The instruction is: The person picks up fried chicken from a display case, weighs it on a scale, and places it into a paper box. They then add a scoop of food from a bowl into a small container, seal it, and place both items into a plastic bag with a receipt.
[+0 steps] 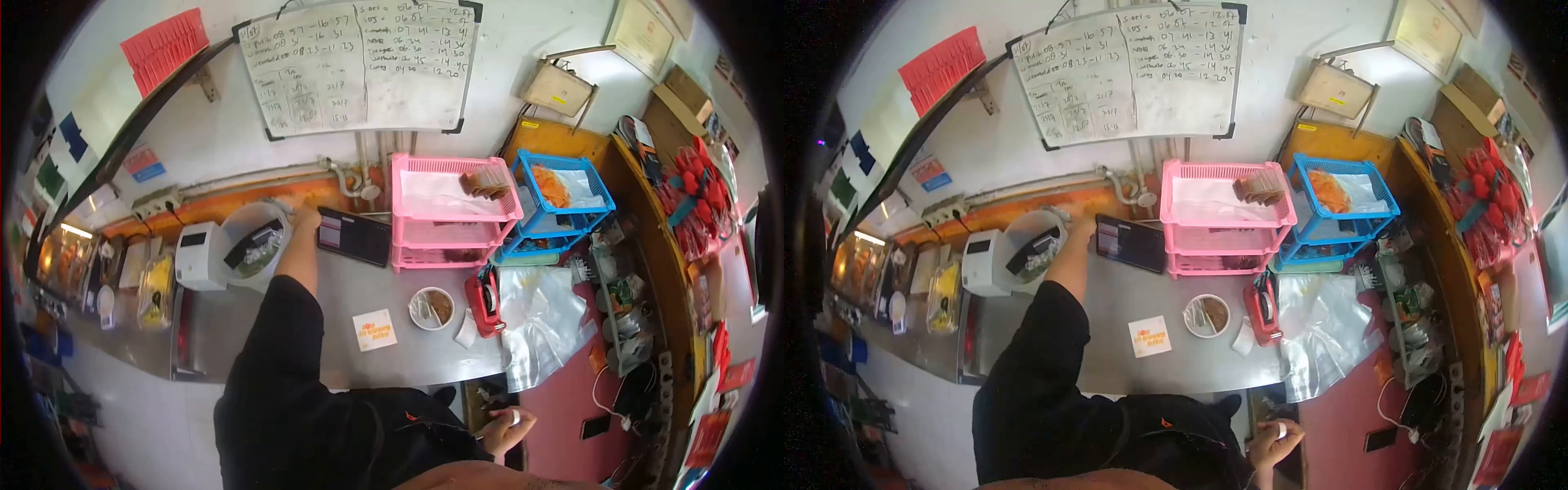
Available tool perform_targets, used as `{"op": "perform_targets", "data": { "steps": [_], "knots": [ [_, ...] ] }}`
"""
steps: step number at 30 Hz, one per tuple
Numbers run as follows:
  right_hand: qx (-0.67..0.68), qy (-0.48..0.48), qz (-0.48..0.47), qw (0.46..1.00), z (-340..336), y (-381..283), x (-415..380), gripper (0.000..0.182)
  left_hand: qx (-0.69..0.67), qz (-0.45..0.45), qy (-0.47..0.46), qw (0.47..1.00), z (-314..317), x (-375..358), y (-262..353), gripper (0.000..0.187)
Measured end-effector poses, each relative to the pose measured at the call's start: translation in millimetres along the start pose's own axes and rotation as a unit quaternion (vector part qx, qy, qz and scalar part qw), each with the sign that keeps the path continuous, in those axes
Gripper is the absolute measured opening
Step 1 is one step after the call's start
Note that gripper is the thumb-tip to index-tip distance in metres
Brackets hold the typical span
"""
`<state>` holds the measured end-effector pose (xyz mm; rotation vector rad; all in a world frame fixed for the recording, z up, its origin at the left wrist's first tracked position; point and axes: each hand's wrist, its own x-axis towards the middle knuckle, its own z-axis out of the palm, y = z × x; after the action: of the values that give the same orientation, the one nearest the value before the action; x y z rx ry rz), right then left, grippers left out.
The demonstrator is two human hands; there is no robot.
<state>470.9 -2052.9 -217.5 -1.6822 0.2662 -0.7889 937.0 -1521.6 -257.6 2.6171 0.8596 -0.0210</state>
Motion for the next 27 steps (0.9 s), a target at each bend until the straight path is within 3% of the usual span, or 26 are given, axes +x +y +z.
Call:
{"op": "perform_targets", "data": {
  "steps": [1,3,5,8,11,12,14,16,21,24,27],
  "knots": [
    [0.045,0.004,0.049,0.998,10,-22,-2,0.016,0.081,0.002,-0.035,0.996,-18,-12,7,0.056],
    [0.02,0.01,0.027,0.999,22,-32,-10,0.015,0.043,-0.059,-0.048,0.996,-29,-43,11,0.052],
    [0.006,0.004,0.005,1.0,30,-35,-14,0.013,-0.194,-0.182,0.009,0.964,-29,-72,11,0.047],
    [-0.008,-0.014,0.0,1.0,43,-37,-14,0.017,-0.129,-0.11,0.17,0.971,15,-99,-10,0.044],
    [-0.003,-0.05,0.002,0.999,58,-32,-10,0.031,-0.086,0.017,0.236,0.968,48,-145,-48,0.046],
    [-0.055,-0.058,-0.005,0.997,62,-28,-9,0.03,-0.079,0.047,0.245,0.965,50,-166,-59,0.046],
    [-0.143,-0.077,-0.114,0.98,81,-29,2,0.027,-0.067,0.105,0.262,0.957,46,-208,-86,0.045],
    [-0.197,-0.162,-0.05,0.966,97,-39,11,0.023,-0.092,0.171,0.231,0.953,40,-235,-124,0.046],
    [-0.217,-0.332,-0.024,0.918,163,-57,34,0.023,-0.108,0.342,0.142,0.923,16,-319,-185,0.042],
    [-0.199,-0.408,-0.032,0.89,198,-68,38,0.023,-0.078,0.37,0.126,0.917,-2,-359,-197,0.031],
    [-0.179,-0.451,-0.054,0.873,223,-72,37,0.024,-0.068,0.366,0.176,0.911,-42,-363,-177,0.017]
  ]
}}
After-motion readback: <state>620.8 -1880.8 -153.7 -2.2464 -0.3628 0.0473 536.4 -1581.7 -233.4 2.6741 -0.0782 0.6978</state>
